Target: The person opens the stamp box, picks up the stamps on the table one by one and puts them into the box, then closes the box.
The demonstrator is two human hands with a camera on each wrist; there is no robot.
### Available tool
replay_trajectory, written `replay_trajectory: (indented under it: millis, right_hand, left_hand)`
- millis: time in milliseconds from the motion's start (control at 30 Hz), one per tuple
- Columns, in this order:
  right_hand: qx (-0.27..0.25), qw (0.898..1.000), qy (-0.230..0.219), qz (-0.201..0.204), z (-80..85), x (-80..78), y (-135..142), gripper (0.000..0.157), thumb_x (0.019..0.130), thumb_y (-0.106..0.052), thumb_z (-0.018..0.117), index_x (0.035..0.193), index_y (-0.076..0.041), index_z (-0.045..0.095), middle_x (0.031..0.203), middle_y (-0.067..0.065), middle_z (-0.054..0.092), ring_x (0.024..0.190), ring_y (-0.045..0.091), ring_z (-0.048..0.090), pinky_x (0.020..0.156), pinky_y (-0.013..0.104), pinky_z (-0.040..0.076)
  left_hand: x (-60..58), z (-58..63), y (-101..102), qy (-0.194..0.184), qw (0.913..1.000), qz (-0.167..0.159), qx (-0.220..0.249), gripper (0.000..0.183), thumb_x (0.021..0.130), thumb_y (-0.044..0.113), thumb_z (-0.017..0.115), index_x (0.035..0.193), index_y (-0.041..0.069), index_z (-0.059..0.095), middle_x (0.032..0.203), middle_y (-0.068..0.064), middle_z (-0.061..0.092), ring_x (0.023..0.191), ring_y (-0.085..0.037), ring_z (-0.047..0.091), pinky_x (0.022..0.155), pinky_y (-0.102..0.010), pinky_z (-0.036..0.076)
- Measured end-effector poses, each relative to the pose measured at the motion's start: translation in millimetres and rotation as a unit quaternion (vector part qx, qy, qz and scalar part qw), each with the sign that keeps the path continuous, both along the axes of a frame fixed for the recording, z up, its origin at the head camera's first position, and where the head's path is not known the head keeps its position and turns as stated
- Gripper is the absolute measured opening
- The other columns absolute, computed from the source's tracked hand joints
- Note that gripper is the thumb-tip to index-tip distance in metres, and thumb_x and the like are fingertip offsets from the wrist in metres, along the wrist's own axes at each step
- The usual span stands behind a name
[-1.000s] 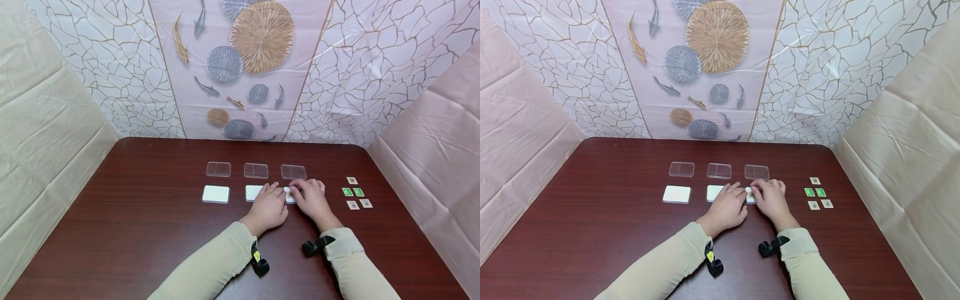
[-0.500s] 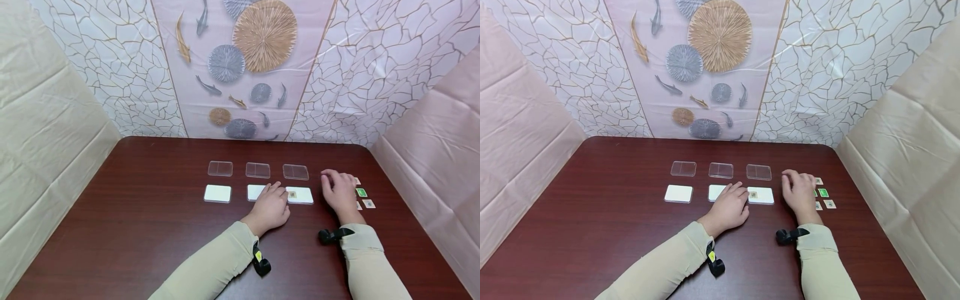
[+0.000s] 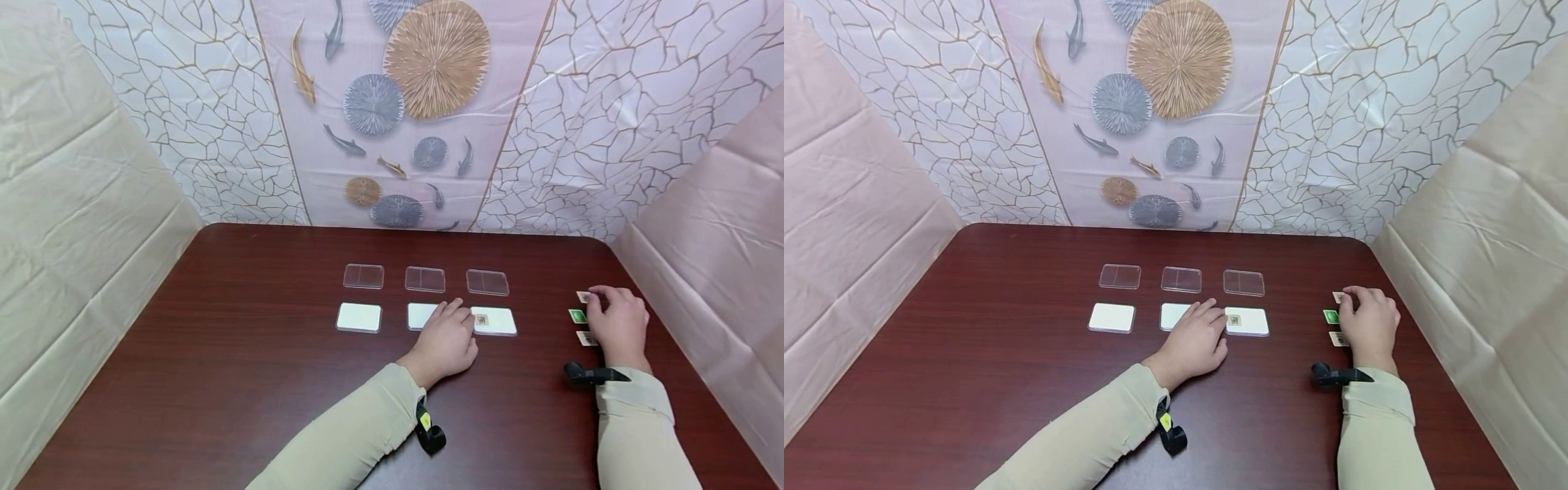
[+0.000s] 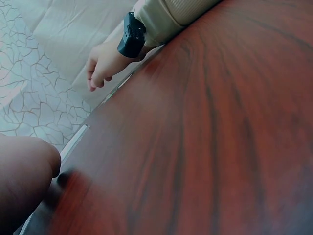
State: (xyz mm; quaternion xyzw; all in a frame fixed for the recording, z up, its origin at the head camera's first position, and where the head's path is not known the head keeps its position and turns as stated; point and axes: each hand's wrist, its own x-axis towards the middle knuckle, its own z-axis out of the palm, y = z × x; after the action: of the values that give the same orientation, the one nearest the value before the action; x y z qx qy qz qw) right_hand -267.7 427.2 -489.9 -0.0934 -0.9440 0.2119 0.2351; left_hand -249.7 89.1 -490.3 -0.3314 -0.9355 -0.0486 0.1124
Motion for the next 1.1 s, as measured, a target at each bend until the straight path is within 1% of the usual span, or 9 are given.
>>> replay_trajectory:
  millis: [100,200,300,400,467,567,867,1000,1100]
  right_hand:
    - [0.009,1.0,-0.028,0.001,0.1,-0.6,4.3,0.037,0.103,-0.024,0.049,0.125,0.002,0.063,0.13,0.033,0.052,0.117,0.056,0.041,0.097,0.069,0.026]
    - [0.019,0.998,-0.055,0.002,2.2,-2.5,5.5,0.043,0.104,-0.029,0.048,0.133,0.001,0.059,0.134,0.034,0.048,0.119,0.058,0.038,0.098,0.071,0.024]
    - [0.031,0.995,-0.092,0.002,4.3,-4.2,5.7,0.051,0.105,-0.035,0.044,0.139,0.001,0.054,0.136,0.035,0.043,0.119,0.061,0.034,0.098,0.072,0.023]
    - [0.042,0.992,-0.123,0.001,5.3,-4.7,6.1,0.054,0.105,-0.039,0.043,0.14,0.002,0.052,0.136,0.036,0.041,0.119,0.062,0.032,0.097,0.073,0.022]
    - [0.044,0.99,-0.133,0.001,5.1,-4.7,5.9,0.054,0.105,-0.039,0.043,0.139,0.002,0.054,0.135,0.035,0.04,0.119,0.062,0.032,0.097,0.072,0.022]
    - [0.043,0.99,-0.134,0.0,4.6,-4.6,5.9,0.05,0.105,-0.037,0.046,0.135,0.001,0.056,0.135,0.035,0.04,0.119,0.061,0.032,0.097,0.072,0.022]
    - [0.031,0.992,-0.122,-0.007,3.0,-4.5,4.9,0.047,0.104,-0.038,0.05,0.13,0.0,0.06,0.133,0.036,0.043,0.117,0.061,0.033,0.097,0.072,0.021]
    - [0.031,0.993,-0.116,-0.007,2.0,-4.7,4.9,0.046,0.104,-0.038,0.051,0.128,0.0,0.061,0.132,0.036,0.044,0.116,0.061,0.034,0.097,0.072,0.022]
    - [0.031,0.993,-0.113,-0.007,0.9,-4.7,5.3,0.046,0.104,-0.038,0.051,0.127,0.001,0.061,0.131,0.035,0.046,0.116,0.061,0.035,0.098,0.072,0.021]
  left_hand:
    - [-0.3,-0.4,0.2,0.009,0.9999,-0.004,0.003,0.042,0.097,0.035,0.054,0.128,0.011,0.069,0.136,0.0,0.062,0.141,-0.022,0.044,0.117,-0.043,0.033]
    - [-0.4,-0.8,-0.2,0.007,0.9999,-0.003,0.007,0.042,0.097,0.034,0.054,0.128,0.011,0.069,0.136,0.0,0.062,0.141,-0.022,0.044,0.117,-0.043,0.033]
    - [-0.2,-1.0,-0.5,0.002,1.0,0.001,0.008,0.042,0.097,0.035,0.054,0.129,0.012,0.069,0.136,0.0,0.062,0.142,-0.022,0.044,0.118,-0.043,0.033]
    - [0.1,-1.3,-0.3,-0.002,1.0,0.001,0.008,0.042,0.097,0.035,0.054,0.13,0.012,0.068,0.137,0.001,0.062,0.142,-0.022,0.043,0.118,-0.043,0.032]
    - [0.6,-1.0,-0.3,-0.004,1.0,0.001,0.009,0.042,0.098,0.034,0.054,0.13,0.012,0.068,0.137,0.0,0.061,0.142,-0.022,0.043,0.118,-0.043,0.032]
    - [1.0,-0.4,-0.3,-0.004,0.9999,0.001,0.01,0.042,0.098,0.034,0.054,0.131,0.011,0.068,0.137,0.0,0.061,0.142,-0.022,0.043,0.118,-0.042,0.032]
    - [0.9,0.0,-2.1,-0.008,1.0,-0.002,-0.005,0.045,0.099,0.035,0.051,0.135,0.013,0.065,0.143,0.001,0.058,0.144,-0.02,0.041,0.119,-0.041,0.03]
    - [-0.1,-0.1,-3.4,-0.004,0.9999,-0.01,0.006,0.045,0.099,0.035,0.052,0.136,0.013,0.064,0.144,0.001,0.058,0.143,-0.019,0.042,0.118,-0.041,0.031]
    - [-0.8,-0.5,-4.2,0.0,0.9996,-0.024,0.018,0.045,0.098,0.034,0.053,0.137,0.014,0.063,0.144,0.001,0.057,0.143,-0.019,0.042,0.118,-0.041,0.032]
